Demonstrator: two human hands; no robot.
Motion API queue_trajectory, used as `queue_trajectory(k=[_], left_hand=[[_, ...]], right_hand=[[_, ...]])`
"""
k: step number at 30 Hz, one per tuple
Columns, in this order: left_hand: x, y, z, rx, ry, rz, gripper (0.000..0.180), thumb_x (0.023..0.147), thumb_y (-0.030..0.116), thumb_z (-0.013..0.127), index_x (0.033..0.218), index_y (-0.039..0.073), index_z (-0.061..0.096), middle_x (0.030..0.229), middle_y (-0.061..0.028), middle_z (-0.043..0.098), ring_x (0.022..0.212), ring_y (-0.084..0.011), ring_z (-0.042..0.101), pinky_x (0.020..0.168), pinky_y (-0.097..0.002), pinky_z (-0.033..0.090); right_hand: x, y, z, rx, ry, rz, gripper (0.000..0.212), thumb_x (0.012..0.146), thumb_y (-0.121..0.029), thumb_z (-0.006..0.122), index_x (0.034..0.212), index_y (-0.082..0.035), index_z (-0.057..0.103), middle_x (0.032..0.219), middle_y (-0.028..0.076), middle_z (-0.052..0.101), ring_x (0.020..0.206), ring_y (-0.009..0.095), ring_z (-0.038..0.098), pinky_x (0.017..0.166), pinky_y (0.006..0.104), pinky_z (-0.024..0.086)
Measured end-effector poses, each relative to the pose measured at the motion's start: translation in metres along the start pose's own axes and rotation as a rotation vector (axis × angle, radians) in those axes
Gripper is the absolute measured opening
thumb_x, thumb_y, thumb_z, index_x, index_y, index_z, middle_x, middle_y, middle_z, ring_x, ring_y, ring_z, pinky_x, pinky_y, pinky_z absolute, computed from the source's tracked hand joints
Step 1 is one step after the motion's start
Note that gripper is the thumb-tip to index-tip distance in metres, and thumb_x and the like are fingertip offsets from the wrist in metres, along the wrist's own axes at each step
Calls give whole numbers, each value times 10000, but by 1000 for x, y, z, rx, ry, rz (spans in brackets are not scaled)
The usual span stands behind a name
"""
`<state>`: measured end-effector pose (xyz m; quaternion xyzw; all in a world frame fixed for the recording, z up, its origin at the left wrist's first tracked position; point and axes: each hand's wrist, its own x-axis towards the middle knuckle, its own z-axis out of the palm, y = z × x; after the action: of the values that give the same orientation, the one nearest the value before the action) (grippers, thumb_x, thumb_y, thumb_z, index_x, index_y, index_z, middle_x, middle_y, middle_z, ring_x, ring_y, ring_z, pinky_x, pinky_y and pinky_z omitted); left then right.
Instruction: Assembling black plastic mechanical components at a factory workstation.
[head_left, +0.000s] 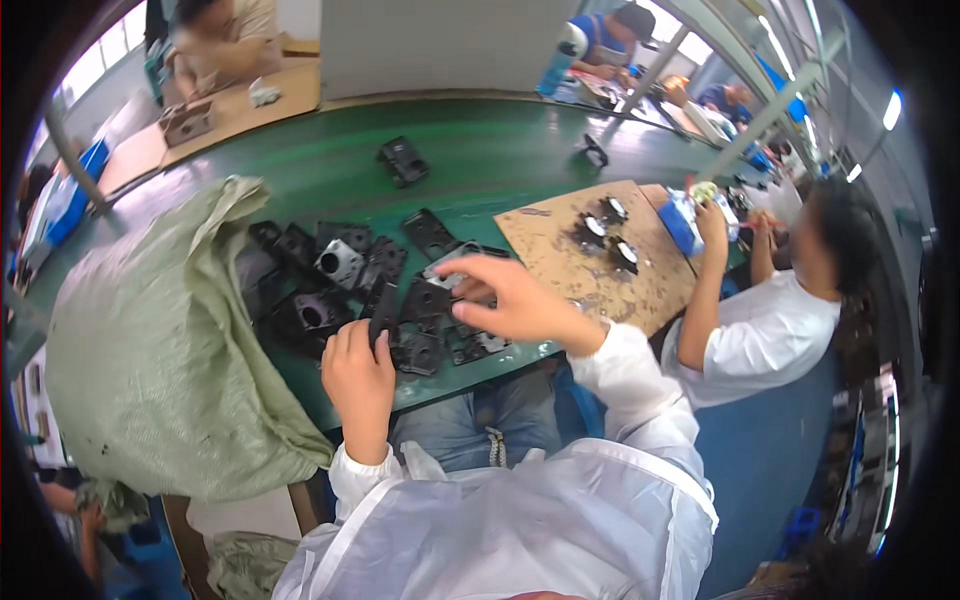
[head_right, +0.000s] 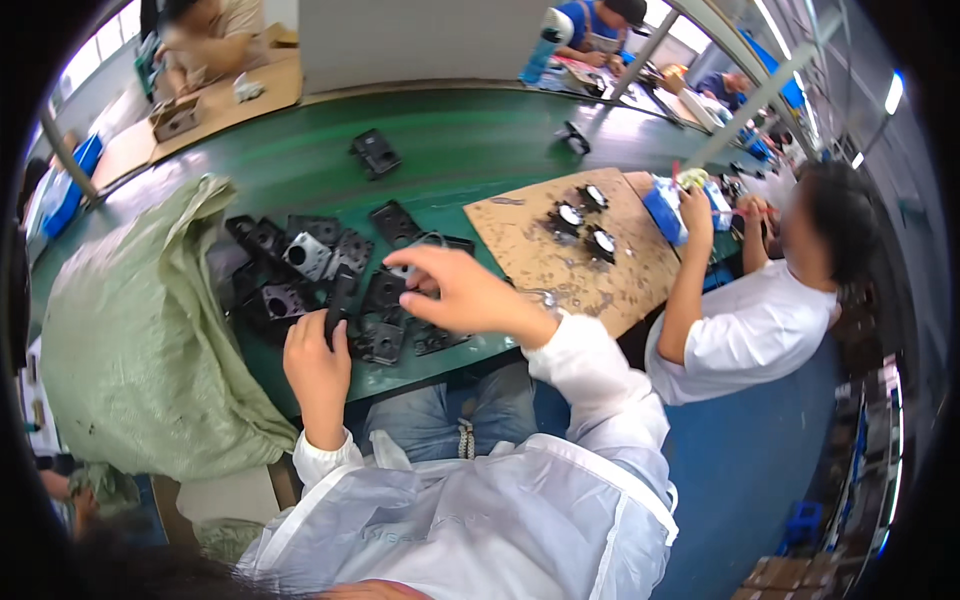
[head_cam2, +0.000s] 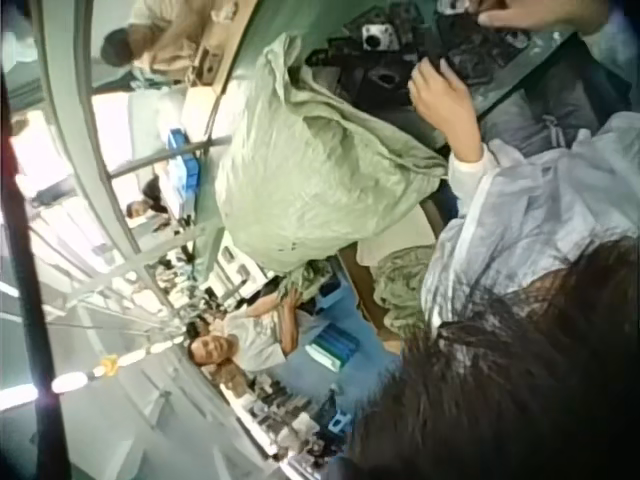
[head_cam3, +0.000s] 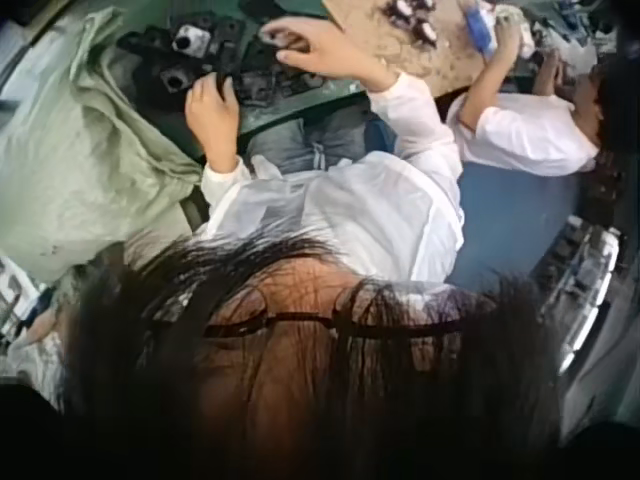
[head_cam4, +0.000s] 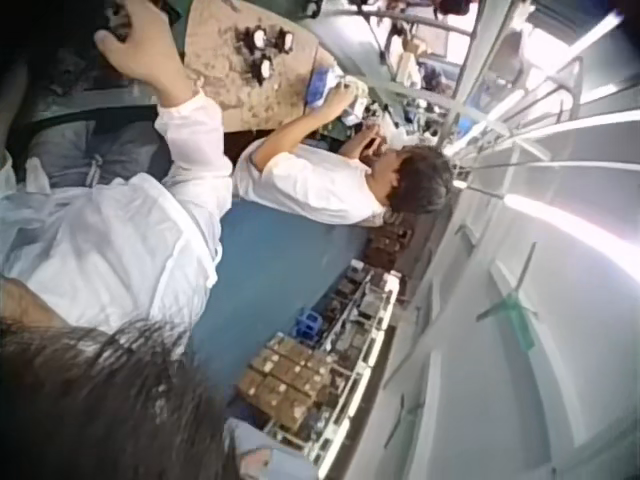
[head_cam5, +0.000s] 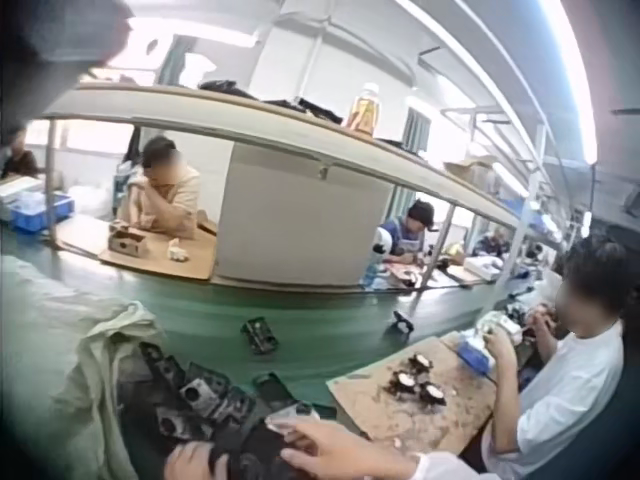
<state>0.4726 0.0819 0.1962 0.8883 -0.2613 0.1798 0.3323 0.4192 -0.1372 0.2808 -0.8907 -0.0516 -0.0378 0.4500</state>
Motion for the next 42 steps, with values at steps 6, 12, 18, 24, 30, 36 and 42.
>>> queue_trajectory(k=[6, 12, 18, 24, 30, 36, 42], left_hand=[[3, 98, 5, -544, -142, 231, 230, 779, 92, 711, 987, 13, 653, 978, -114, 682, 828, -290, 636, 753, -355, 510], [35, 190, 54, -819, -531, 482, 157, 767, 81, 701, 872, -32, 676, 775, -112, 667, 665, -258, 592, 638, -330, 490], [107, 216, 237, -157, -545, 260, 251, 796, 210, 594, 766, -25, 677, 751, -206, 680, 690, -412, 640, 644, -465, 511], [106, 240, 294, -110, -518, 295, 248, 843, 205, 586, 884, -10, 702, 876, -213, 700, 809, -428, 660, 706, -471, 529], [116, 248, 300, -101, -448, 255, 226, 835, 190, 610, 891, -4, 711, 878, -228, 701, 799, -427, 658, 713, -477, 516], [137, 257, 241, -2, -385, 338, 197, 836, 176, 621, 878, 4, 707, 871, -204, 684, 769, -392, 634, 708, -465, 478], [112, 219, 146, -188, 169, 421, 169, 857, 177, 633, 866, 13, 671, 857, -133, 618, 755, -309, 571, 729, -417, 450]], right_hand=[[-97, 23, 26, 654, 441, 108, 618, 880, -74, 637, 1446, -47, 391, 1236, 168, 587, 1038, 259, 612, 946, 361, 490], [-175, 71, 3, 934, 991, -29, 593, 926, -188, 557, 1456, -30, 344, 1293, 220, 560, 1119, 300, 607, 965, 382, 486], [-232, 87, -6, 1201, 1206, -231, 638, 930, -332, 476, 1477, -39, 325, 1318, 268, 530, 1091, 308, 614, 917, 376, 515], [-258, 79, -4, 1214, 1145, -345, 709, 912, -373, 467, 1513, -47, 280, 1354, 286, 495, 1108, 301, 598, 876, 372, 531], [-268, 69, -1, 1170, 1084, -418, 714, 902, -362, 469, 1526, -75, 271, 1379, 286, 484, 1137, 291, 593, 916, 366, 508], [-264, 70, -1, 1111, 1114, -377, 711, 896, -380, 463, 1524, -98, 283, 1417, 262, 461, 1167, 304, 580, 946, 362, 490], [-240, 90, 4, 1382, 1056, -402, 687, 881, -318, 514, 1509, -125, 313, 1443, 241, 440, 1215, 314, 550, 956, 371, 494]])
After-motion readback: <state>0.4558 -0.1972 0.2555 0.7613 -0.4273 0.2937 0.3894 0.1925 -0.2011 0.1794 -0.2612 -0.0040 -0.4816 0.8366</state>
